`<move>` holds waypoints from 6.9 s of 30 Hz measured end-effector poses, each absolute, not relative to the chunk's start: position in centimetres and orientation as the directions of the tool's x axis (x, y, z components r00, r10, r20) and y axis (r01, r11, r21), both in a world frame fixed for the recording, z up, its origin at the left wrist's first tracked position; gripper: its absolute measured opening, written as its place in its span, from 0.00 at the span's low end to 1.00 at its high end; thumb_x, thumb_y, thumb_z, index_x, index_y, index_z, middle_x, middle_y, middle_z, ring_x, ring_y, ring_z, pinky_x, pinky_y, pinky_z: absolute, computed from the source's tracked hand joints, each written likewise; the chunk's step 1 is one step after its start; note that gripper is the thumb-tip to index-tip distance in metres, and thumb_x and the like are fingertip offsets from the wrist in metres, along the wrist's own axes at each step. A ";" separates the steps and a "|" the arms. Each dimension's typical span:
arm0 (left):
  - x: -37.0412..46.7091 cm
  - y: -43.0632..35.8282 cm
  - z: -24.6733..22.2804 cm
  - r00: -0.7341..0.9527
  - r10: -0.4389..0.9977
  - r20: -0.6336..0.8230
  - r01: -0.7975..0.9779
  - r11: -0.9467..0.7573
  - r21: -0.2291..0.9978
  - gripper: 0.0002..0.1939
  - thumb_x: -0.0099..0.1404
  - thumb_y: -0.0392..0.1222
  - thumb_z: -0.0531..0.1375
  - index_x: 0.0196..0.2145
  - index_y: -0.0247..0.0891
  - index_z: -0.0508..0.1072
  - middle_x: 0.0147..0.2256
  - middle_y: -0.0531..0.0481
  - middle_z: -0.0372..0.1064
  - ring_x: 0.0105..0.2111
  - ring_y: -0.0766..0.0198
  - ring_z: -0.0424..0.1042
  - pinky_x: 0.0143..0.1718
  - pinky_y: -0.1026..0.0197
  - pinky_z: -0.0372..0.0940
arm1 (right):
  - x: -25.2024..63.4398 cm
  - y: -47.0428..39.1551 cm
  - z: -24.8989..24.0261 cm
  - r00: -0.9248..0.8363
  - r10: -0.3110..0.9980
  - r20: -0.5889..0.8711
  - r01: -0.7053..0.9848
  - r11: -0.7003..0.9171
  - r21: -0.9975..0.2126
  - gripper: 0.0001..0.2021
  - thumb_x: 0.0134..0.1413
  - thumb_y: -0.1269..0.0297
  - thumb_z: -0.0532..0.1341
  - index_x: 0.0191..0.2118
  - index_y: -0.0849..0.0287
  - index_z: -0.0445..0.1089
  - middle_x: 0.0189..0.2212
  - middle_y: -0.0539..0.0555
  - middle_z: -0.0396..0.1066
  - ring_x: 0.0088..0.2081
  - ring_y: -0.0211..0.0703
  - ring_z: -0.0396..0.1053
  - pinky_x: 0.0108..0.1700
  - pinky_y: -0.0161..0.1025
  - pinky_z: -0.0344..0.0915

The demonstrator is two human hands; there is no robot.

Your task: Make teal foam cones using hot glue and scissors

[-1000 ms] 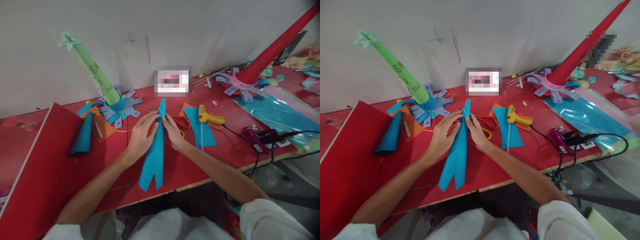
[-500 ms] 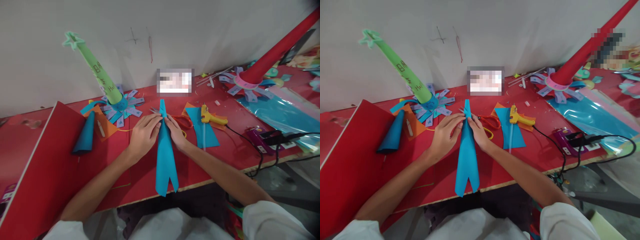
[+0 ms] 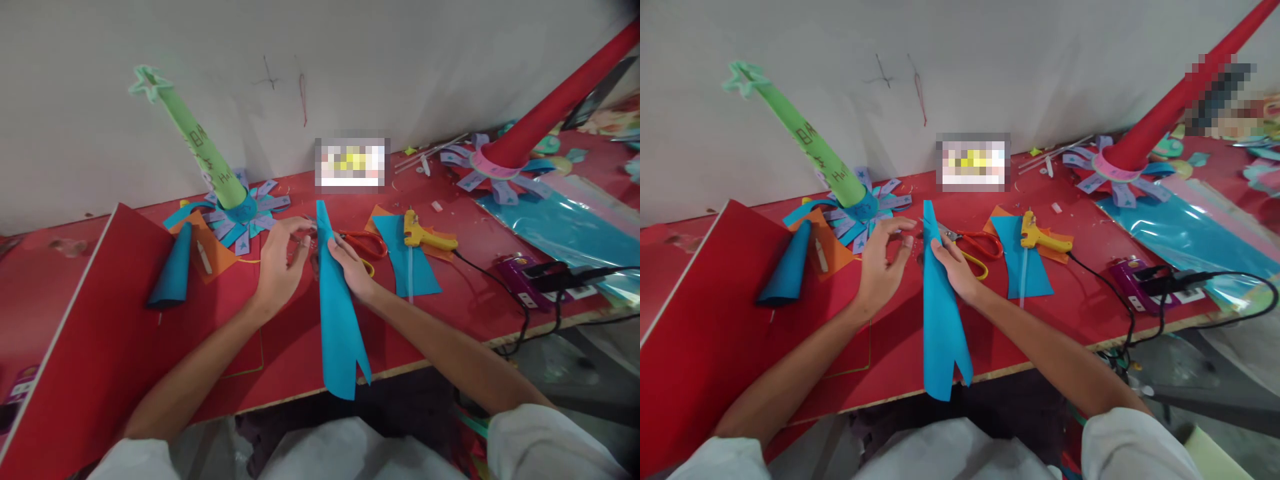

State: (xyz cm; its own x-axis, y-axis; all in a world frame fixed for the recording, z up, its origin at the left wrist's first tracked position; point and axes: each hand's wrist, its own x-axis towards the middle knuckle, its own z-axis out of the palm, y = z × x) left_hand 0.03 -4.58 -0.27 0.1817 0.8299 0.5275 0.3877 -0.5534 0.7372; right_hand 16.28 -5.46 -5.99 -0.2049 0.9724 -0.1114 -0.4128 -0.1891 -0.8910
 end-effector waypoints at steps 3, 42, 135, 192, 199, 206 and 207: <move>-0.2 -3.5 -0.8 0.187 0.938 0.293 0.130 -0.319 0.939 0.15 0.74 0.54 0.62 0.50 0.41 0.74 0.52 0.42 0.76 0.53 0.55 0.76 0.55 0.52 0.72 | 16.2 -5.8 -5.3 -0.280 0.953 -0.117 -0.478 -0.244 -0.844 0.30 0.57 0.40 0.70 0.58 0.52 0.70 0.31 0.48 0.77 0.28 0.40 0.73 0.31 0.37 0.72; 0.5 -3.5 -1.9 0.297 0.952 -0.066 -0.238 0.141 0.961 0.17 0.67 0.51 0.70 0.48 0.41 0.75 0.50 0.45 0.78 0.48 0.57 0.78 0.50 0.56 0.73 | 16.9 -5.2 -5.2 -0.008 0.973 0.233 0.002 0.233 -0.973 0.25 0.69 0.35 0.57 0.37 0.52 0.71 0.31 0.51 0.68 0.35 0.45 0.66 0.40 0.42 0.65; 1.4 -5.7 -0.5 0.333 0.940 -0.078 -0.036 0.096 0.995 0.37 0.75 0.58 0.61 0.74 0.44 0.55 0.31 0.52 0.69 0.23 0.66 0.70 0.24 0.63 0.67 | 18.0 -4.8 -3.3 -0.166 0.972 0.164 -0.257 0.118 -0.959 0.21 0.60 0.44 0.70 0.32 0.55 0.67 0.21 0.44 0.61 0.21 0.34 0.58 0.22 0.35 0.51; 0.9 -5.3 -1.3 0.290 0.917 0.273 0.274 -0.352 0.895 0.23 0.76 0.50 0.59 0.65 0.41 0.69 0.64 0.42 0.72 0.64 0.51 0.72 0.67 0.49 0.65 | 18.3 -4.8 -4.0 -0.131 0.968 0.214 -0.136 0.196 -0.971 0.20 0.64 0.45 0.67 0.33 0.55 0.66 0.23 0.44 0.56 0.23 0.34 0.51 0.24 0.35 0.48; 0.8 -5.3 -1.2 0.284 0.926 0.247 0.276 -0.326 0.904 0.23 0.76 0.49 0.59 0.64 0.39 0.69 0.62 0.41 0.74 0.61 0.51 0.74 0.65 0.49 0.66 | 18.2 -4.8 -4.4 -0.132 0.969 0.207 -0.161 0.185 -0.969 0.18 0.65 0.47 0.67 0.34 0.55 0.67 0.22 0.43 0.57 0.22 0.33 0.50 0.23 0.35 0.48; 1.0 -5.4 -1.4 0.264 0.938 0.226 0.247 -0.292 0.924 0.21 0.76 0.49 0.59 0.63 0.41 0.71 0.62 0.41 0.74 0.63 0.50 0.73 0.66 0.47 0.64 | 17.8 -4.8 -4.1 -0.158 0.976 0.150 -0.273 0.103 -0.956 0.19 0.63 0.48 0.69 0.32 0.55 0.65 0.20 0.42 0.58 0.19 0.31 0.52 0.21 0.34 0.48; 1.0 -5.4 -1.5 0.267 0.937 0.225 0.239 -0.291 0.927 0.21 0.76 0.50 0.59 0.62 0.41 0.71 0.63 0.41 0.73 0.63 0.50 0.73 0.67 0.47 0.64 | 17.8 -4.8 -4.0 -0.163 0.977 0.139 -0.284 0.089 -0.955 0.19 0.62 0.48 0.69 0.32 0.55 0.65 0.20 0.41 0.58 0.18 0.31 0.51 0.21 0.34 0.48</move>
State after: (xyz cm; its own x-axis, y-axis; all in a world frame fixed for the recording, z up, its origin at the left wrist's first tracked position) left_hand 1.01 -5.36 -1.49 0.2675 0.9369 0.2253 0.2385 -0.2910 0.9265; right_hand 17.80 -4.80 -4.02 -0.1629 0.9767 0.1394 -0.2842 0.0889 -0.9546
